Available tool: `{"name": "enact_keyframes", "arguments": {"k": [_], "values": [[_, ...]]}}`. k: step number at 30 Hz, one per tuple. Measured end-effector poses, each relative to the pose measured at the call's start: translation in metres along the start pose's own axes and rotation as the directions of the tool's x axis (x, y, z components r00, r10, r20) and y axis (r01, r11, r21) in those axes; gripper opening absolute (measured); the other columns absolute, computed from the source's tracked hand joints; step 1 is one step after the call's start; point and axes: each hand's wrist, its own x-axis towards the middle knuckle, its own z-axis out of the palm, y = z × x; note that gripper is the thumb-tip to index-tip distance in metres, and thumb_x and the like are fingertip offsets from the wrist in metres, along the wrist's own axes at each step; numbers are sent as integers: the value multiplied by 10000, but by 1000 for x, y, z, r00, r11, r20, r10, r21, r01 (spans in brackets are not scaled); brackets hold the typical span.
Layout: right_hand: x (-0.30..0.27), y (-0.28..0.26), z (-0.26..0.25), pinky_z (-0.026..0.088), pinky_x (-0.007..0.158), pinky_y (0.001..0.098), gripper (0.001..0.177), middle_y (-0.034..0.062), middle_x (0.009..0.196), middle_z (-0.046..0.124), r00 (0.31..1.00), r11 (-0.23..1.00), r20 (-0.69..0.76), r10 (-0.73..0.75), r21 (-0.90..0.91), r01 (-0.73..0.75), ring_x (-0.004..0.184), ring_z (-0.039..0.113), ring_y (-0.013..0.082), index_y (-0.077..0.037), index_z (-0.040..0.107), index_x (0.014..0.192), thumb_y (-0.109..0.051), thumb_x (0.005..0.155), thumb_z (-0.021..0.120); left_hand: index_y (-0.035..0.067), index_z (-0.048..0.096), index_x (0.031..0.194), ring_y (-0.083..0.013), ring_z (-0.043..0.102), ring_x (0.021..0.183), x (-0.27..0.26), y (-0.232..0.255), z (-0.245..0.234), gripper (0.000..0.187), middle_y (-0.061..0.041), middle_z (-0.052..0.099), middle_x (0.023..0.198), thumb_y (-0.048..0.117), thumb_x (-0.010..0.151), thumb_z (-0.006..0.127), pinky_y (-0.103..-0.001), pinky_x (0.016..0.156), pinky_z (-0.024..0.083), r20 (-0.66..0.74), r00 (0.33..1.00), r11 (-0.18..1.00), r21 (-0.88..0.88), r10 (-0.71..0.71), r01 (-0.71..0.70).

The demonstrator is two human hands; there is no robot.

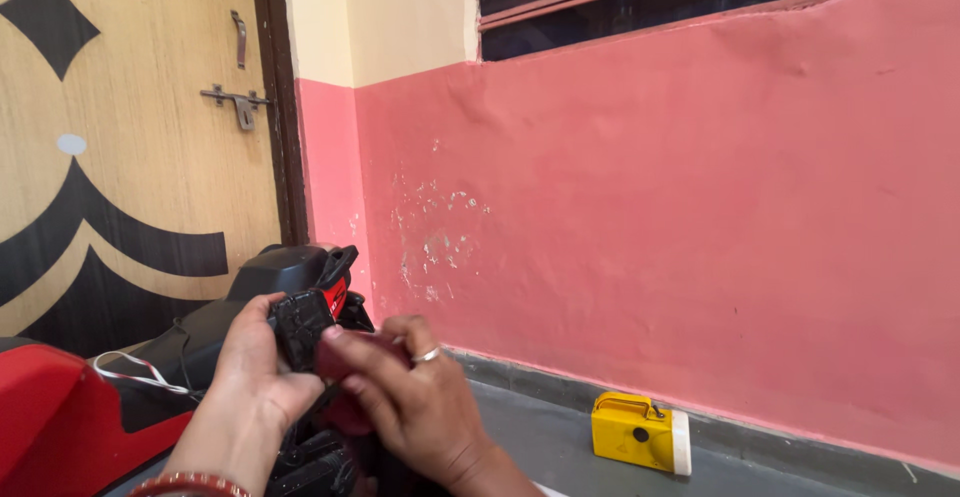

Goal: The person wipes a yellow portable device with a maroon cloth, then cleans the rear section of a red motorcycle, including the seat and body panels. The person also wipes a black power adapter and its cable.

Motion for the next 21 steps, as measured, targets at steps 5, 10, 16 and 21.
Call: {"name": "enact_keyframes", "arguments": {"k": [5, 10, 16, 21], "values": [[26, 8, -7, 569, 723, 403, 310, 151, 1089, 598, 936, 950, -193, 295, -44, -309, 866, 703, 300, -196, 701, 1297, -231, 1006, 598, 119, 646, 1009, -217, 617, 769, -1, 6, 6, 344, -68, 670, 870, 426, 989, 493, -438, 758, 512, -19, 1000, 1000, 3, -11, 11], [84, -8, -12, 576, 815, 397, 315, 138, 1102, 621, 972, 992, -196, 127, 28, -124, 961, 701, 296, -176, 695, 1312, -299, 1054, 564, 209, 642, 999, -192, 596, 775, -13, 14, 21, 287, 6, 654, 868, 437, 1011, 467, -474, 763, 509, 30, 1000, 994, 106, 5, -9], [112, -34, -21, 569, 775, 403, 398, 129, 1018, 615, 963, 997, 260, 66, 16, -73, 877, 692, 293, -241, 689, 1328, -390, 1001, 520, 234, 652, 1031, -185, 645, 874, -41, 35, 28, 306, 16, 706, 931, 384, 1029, 386, -489, 850, 497, 5, 999, 985, 165, 52, -52], [136, -27, -34, 535, 853, 471, 389, 163, 1070, 667, 903, 983, 429, -5, -162, 83, 994, 668, 369, -193, 681, 1280, -416, 1035, 477, 180, 640, 1026, -255, 620, 873, -47, 35, 3, 345, -32, 670, 904, 417, 1039, 391, -528, 894, 501, -40, 998, 984, 166, -53, 59]]}}
